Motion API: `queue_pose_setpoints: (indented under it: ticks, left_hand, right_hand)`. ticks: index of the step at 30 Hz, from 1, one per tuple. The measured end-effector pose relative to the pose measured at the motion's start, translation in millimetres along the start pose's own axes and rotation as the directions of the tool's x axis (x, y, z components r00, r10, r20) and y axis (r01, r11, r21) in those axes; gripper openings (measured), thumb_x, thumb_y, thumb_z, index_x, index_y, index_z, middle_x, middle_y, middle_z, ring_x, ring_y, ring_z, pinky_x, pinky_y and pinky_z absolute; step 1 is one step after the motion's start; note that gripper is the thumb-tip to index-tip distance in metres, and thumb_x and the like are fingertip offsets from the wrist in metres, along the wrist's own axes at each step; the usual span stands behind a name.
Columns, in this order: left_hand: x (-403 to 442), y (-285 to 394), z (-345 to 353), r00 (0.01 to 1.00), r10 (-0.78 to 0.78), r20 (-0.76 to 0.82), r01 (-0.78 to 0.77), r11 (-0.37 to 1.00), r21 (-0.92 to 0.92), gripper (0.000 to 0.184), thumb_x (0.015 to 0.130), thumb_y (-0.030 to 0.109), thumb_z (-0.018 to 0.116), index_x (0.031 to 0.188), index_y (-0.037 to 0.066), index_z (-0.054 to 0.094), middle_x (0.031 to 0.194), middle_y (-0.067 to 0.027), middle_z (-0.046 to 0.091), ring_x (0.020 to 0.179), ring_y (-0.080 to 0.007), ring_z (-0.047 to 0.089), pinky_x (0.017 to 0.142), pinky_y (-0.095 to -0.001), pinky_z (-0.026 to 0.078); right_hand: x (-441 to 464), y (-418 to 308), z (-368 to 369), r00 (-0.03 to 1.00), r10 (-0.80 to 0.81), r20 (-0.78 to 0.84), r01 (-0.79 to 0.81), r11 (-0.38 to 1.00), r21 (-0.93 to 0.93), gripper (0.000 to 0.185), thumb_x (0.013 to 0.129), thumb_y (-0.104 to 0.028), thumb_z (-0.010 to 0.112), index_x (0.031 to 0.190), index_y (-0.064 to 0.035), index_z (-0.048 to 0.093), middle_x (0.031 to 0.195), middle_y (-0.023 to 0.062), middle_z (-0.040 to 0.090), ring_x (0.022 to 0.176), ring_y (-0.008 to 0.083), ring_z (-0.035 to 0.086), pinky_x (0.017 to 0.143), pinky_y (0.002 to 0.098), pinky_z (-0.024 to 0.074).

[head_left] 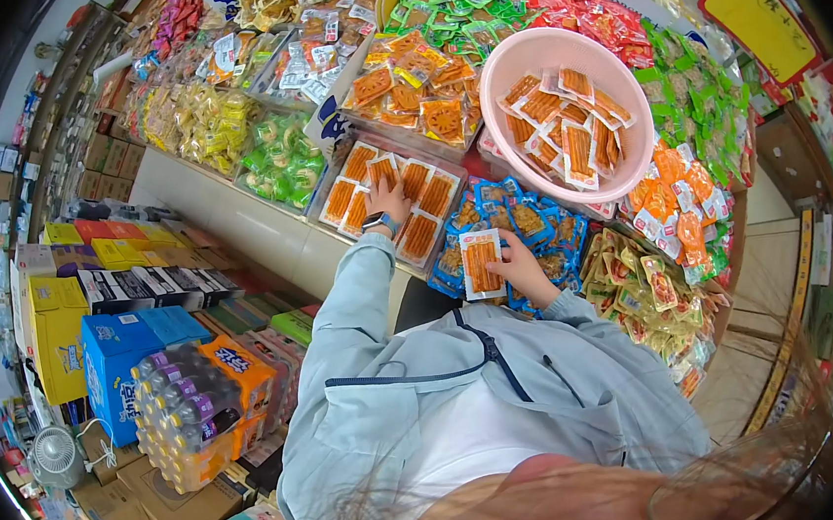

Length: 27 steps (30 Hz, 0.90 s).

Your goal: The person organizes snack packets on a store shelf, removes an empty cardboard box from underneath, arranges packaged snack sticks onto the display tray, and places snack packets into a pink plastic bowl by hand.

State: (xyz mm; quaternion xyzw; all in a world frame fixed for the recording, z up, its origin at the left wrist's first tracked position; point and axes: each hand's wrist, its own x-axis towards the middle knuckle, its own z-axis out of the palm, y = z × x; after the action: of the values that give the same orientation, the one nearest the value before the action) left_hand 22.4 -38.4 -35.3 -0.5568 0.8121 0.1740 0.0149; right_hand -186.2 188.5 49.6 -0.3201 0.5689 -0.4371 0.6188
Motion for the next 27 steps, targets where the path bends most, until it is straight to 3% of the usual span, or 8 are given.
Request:
queue_pose_setpoints:
  ticks: [4,8,14,17,20,23,26,27]
  left_hand:
    - [13.0,-11.1,4.3,0.999,0.028,0.014,-0.029,0.998,0.051,0.048,0.08,0.028,0.057,0.126,0.013,0.054,0.142,-0.0207,0.032,0.132,-0.0456,0.024,0.107,-0.0554,0.021]
    - [21.0,-25.9,8.8,0.985,0.175,-0.013,-0.173,0.982,0.076,0.043,0.079,0.025,0.058,0.118,0.009,0.059,0.137,-0.021,0.036,0.126,-0.0464,0.03,0.105,-0.0533,0.028]
    - [14.5,-28.5,-6.8,0.943,0.31,0.119,-0.329,0.921,0.207,0.04,0.077,0.02,0.06,0.113,0.004,0.06,0.132,-0.0215,0.042,0.125,-0.0472,0.031,0.106,-0.049,0.029]
    - [19.8,-44.4,0.7,0.901,0.434,0.016,-0.427,0.879,0.212,0.036,0.077,0.019,0.061,0.109,0.002,0.062,0.131,-0.021,0.043,0.126,-0.0473,0.03,0.106,-0.0503,0.027]
    - [21.4,-37.8,-14.5,0.93,0.353,0.102,-0.368,0.899,0.239,0.036,0.077,0.017,0.06,0.11,0.002,0.06,0.132,-0.0201,0.043,0.127,-0.0466,0.03,0.107,-0.0513,0.026]
    - [17.8,-35.9,-8.8,0.943,0.33,0.053,-0.333,0.92,0.208,0.039,0.077,0.018,0.061,0.113,0.003,0.058,0.132,-0.0196,0.043,0.128,-0.045,0.03,0.107,-0.053,0.024]
    - [-4.2,-12.6,-3.4,0.881,0.39,-0.267,-0.372,0.921,0.115,0.041,0.078,0.016,0.06,0.116,0.002,0.054,0.131,-0.0205,0.044,0.126,-0.0433,0.033,0.106,-0.0509,0.028]
    - [-14.3,-1.0,0.1,0.858,0.374,-0.352,-0.411,0.911,-0.035,0.041,0.079,0.016,0.06,0.116,0.001,0.054,0.13,-0.0207,0.044,0.124,-0.0422,0.036,0.104,-0.0493,0.03]
  right_hand:
    - [1.5,4.9,-2.9,0.999,-0.033,0.015,0.034,0.997,-0.064,0.064,0.08,0.004,0.061,0.135,0.0,0.028,0.099,0.0137,0.065,0.089,0.0176,0.064,0.074,0.0283,0.0493]
    - [4.5,11.3,1.4,0.999,-0.015,0.033,0.018,0.996,-0.083,0.065,0.079,0.003,0.062,0.134,0.0,0.029,0.098,0.013,0.066,0.088,0.0164,0.064,0.074,0.0279,0.0488]
    - [-1.4,6.8,11.6,0.998,0.011,0.058,-0.005,0.994,-0.109,0.067,0.078,0.001,0.063,0.135,-0.0013,0.028,0.1,0.0126,0.066,0.088,0.0156,0.064,0.075,0.0281,0.0485]
    - [-1.9,8.6,11.8,0.999,0.017,0.049,-0.009,0.989,-0.148,0.067,0.078,0.001,0.063,0.136,-0.0017,0.029,0.1,0.0125,0.066,0.089,0.016,0.064,0.076,0.0282,0.0485]
    - [-6.2,3.4,12.2,1.0,0.012,0.028,-0.008,0.991,-0.133,0.068,0.078,0.001,0.064,0.136,-0.0016,0.028,0.099,0.0128,0.066,0.089,0.0159,0.064,0.075,0.0278,0.0483]
    - [-5.8,3.0,12.7,1.0,0.018,0.017,-0.016,0.994,-0.107,0.069,0.078,0.002,0.064,0.136,-0.0018,0.027,0.099,0.0129,0.066,0.087,0.0158,0.063,0.073,0.0275,0.0482]
    - [-4.5,2.9,15.7,1.0,0.014,-0.006,-0.014,0.998,-0.055,0.068,0.078,0.002,0.064,0.136,-0.0021,0.028,0.097,0.0122,0.066,0.085,0.0159,0.063,0.07,0.0269,0.0483]
    - [-3.7,2.5,17.4,1.0,0.008,-0.016,-0.009,0.999,-0.031,0.067,0.079,0.002,0.064,0.135,-0.0022,0.028,0.096,0.0118,0.065,0.084,0.0159,0.063,0.069,0.0266,0.0483]
